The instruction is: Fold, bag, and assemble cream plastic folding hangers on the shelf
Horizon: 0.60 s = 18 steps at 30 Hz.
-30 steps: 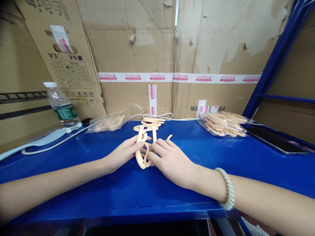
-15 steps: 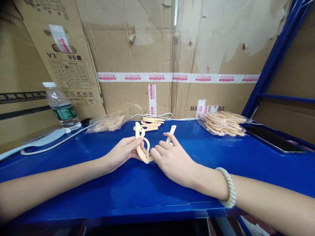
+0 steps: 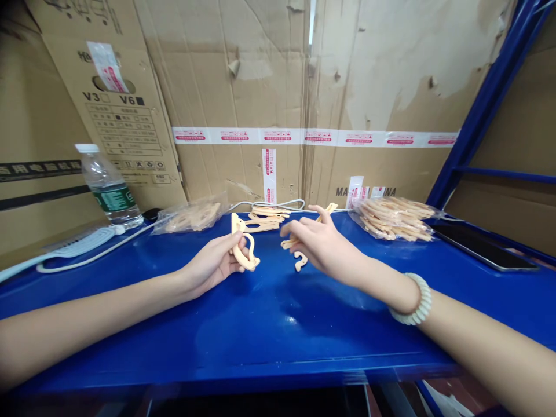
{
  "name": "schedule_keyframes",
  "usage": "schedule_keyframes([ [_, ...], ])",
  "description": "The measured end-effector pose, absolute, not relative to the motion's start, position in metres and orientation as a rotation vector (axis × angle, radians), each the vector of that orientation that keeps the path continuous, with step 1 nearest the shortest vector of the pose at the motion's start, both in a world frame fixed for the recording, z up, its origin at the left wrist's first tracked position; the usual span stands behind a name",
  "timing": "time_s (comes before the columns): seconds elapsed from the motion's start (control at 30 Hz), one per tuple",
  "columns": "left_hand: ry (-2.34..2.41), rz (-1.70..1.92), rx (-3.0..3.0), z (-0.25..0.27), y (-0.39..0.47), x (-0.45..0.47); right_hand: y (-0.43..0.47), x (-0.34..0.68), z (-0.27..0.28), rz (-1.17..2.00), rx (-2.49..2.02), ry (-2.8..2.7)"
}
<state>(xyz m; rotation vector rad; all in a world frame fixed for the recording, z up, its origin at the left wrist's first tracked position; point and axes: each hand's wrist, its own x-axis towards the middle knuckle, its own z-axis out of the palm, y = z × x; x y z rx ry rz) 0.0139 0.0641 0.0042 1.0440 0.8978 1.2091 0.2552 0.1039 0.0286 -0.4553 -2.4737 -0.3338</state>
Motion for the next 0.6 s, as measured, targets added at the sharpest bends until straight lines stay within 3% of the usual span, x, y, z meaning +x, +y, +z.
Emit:
schedule_keyframes([
  [0.17,0.911,1.212,1.028,0.006,0.063,0.014,0.112,0.253,0.025,-0.204,-0.432,-2.715],
  [0.3,0.908,1.209,1.032,0.006,0.065,0.014,0.107,0.247,0.023,0.093,-0.390,-2.816],
  [0.6,0.928,1.203,1.037,0.007,0.065,0.014,0.117,0.262,0.034,0.332,-0.752,-2.821],
])
